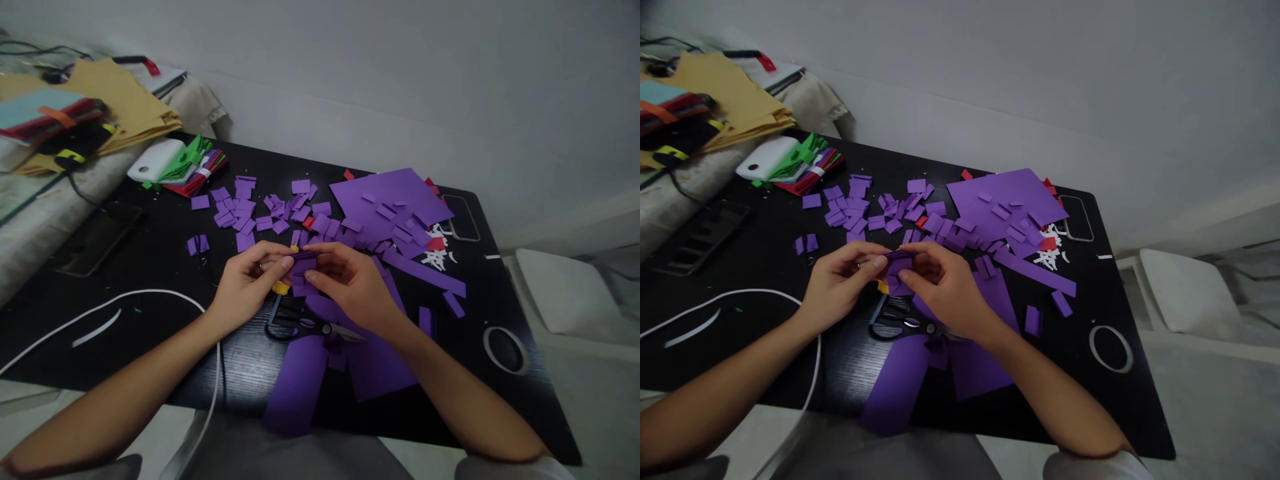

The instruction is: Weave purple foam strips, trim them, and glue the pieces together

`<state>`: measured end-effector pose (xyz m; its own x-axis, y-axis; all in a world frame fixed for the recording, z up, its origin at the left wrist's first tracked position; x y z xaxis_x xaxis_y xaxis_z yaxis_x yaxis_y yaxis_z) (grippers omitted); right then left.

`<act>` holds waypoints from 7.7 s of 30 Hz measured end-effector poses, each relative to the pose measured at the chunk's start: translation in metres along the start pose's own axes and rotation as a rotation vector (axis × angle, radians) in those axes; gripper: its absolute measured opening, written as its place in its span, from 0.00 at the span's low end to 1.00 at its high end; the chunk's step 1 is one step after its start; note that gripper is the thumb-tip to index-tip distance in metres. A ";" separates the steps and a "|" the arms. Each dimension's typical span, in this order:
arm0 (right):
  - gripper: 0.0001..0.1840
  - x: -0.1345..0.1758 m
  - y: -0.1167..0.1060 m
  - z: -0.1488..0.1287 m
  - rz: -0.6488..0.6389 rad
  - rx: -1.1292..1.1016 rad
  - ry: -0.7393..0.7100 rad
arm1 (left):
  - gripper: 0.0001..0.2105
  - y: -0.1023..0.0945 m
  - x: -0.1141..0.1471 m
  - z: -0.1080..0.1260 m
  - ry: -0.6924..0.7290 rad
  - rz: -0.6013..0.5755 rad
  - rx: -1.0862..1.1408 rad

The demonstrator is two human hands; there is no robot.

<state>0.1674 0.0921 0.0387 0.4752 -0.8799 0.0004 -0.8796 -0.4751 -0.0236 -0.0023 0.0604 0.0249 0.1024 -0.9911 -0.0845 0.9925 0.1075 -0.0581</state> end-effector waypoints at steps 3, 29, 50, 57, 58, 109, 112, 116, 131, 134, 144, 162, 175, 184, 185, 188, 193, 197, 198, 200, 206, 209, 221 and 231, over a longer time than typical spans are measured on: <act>0.17 0.000 0.000 0.000 0.007 0.015 0.004 | 0.09 -0.001 0.001 -0.001 -0.007 0.009 -0.014; 0.14 0.001 0.001 -0.002 0.004 -0.006 0.016 | 0.14 -0.001 0.004 0.007 -0.027 0.014 -0.053; 0.12 0.001 0.000 -0.005 0.029 0.026 -0.008 | 0.13 -0.001 0.006 0.006 0.013 0.010 -0.101; 0.11 0.003 0.000 -0.006 0.032 0.030 -0.015 | 0.10 -0.001 0.006 0.007 0.021 0.007 -0.089; 0.12 0.003 0.001 -0.006 0.029 0.029 -0.016 | 0.10 -0.001 0.006 0.006 0.018 0.005 -0.086; 0.12 -0.007 -0.028 -0.007 0.150 -0.094 0.048 | 0.18 -0.011 -0.017 -0.006 0.193 -0.264 -0.867; 0.12 -0.007 -0.035 -0.010 0.172 -0.128 0.039 | 0.19 -0.004 -0.016 -0.015 0.226 -0.353 -1.068; 0.13 -0.008 -0.040 -0.013 0.189 -0.137 0.033 | 0.19 -0.003 -0.016 -0.023 0.213 -0.398 -1.127; 0.07 -0.005 -0.043 -0.035 0.215 -0.060 -0.121 | 0.12 -0.013 -0.018 -0.021 0.162 -0.469 -0.923; 0.08 -0.005 -0.041 -0.035 0.207 -0.045 -0.136 | 0.13 -0.016 -0.020 -0.005 0.235 -0.417 -0.872; 0.10 -0.001 -0.035 -0.035 0.195 0.017 -0.191 | 0.15 -0.053 -0.023 0.009 0.191 0.015 -0.491; 0.19 -0.002 -0.026 -0.022 0.182 -0.065 -0.060 | 0.13 -0.033 -0.016 0.009 -0.007 0.031 0.182; 0.16 0.000 -0.003 0.010 0.088 -0.283 0.182 | 0.17 -0.016 -0.011 0.002 -0.147 0.063 0.120; 0.15 0.002 0.004 0.020 0.090 -0.372 0.235 | 0.19 -0.017 -0.009 -0.004 -0.159 0.056 0.123; 0.15 0.002 0.005 0.021 0.089 -0.369 0.237 | 0.19 -0.017 -0.009 -0.004 -0.161 0.056 0.112; 0.15 0.002 0.005 0.021 0.090 -0.361 0.233 | 0.19 -0.017 -0.009 -0.004 -0.165 0.059 0.087; 0.15 0.002 0.005 0.020 0.093 -0.341 0.215 | 0.19 -0.017 -0.010 -0.003 -0.159 0.058 0.082; 0.15 0.003 0.006 0.019 0.091 -0.339 0.205 | 0.18 -0.017 -0.010 -0.004 -0.154 0.045 0.082; 0.15 0.003 0.006 0.019 0.091 -0.336 0.207 | 0.18 -0.016 -0.010 -0.004 -0.153 0.039 0.086; 0.17 0.003 0.006 0.020 0.094 -0.328 0.213 | 0.19 -0.015 -0.010 -0.004 -0.160 0.020 0.093; 0.17 0.003 0.006 0.019 0.131 -0.290 0.194 | 0.19 -0.010 -0.010 -0.007 -0.187 -0.030 0.145; 0.18 0.003 0.006 0.017 0.133 -0.275 0.174 | 0.19 -0.008 -0.010 -0.007 -0.187 -0.042 0.166; 0.12 -0.001 -0.005 0.012 0.203 -0.288 0.074 | 0.19 -0.018 -0.010 0.003 -0.054 0.028 0.013; 0.09 -0.005 -0.030 -0.013 0.254 -0.171 -0.114 | 0.21 -0.033 -0.011 0.018 0.168 -0.102 -0.008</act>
<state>0.1907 0.1109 0.0527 0.2308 -0.9682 -0.0963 -0.9565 -0.2439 0.1601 -0.0352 0.0659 0.0461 -0.0118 -0.9701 -0.2423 0.9966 0.0085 -0.0825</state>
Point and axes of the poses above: each hand's wrist, its own x-axis away from the middle knuckle, its own y-axis out of the palm, z = x × y, the point moved 7 cm from there along -x, towards the middle knuckle, and after that the axes turned 1 degree about -y, right-handed, at the moved point
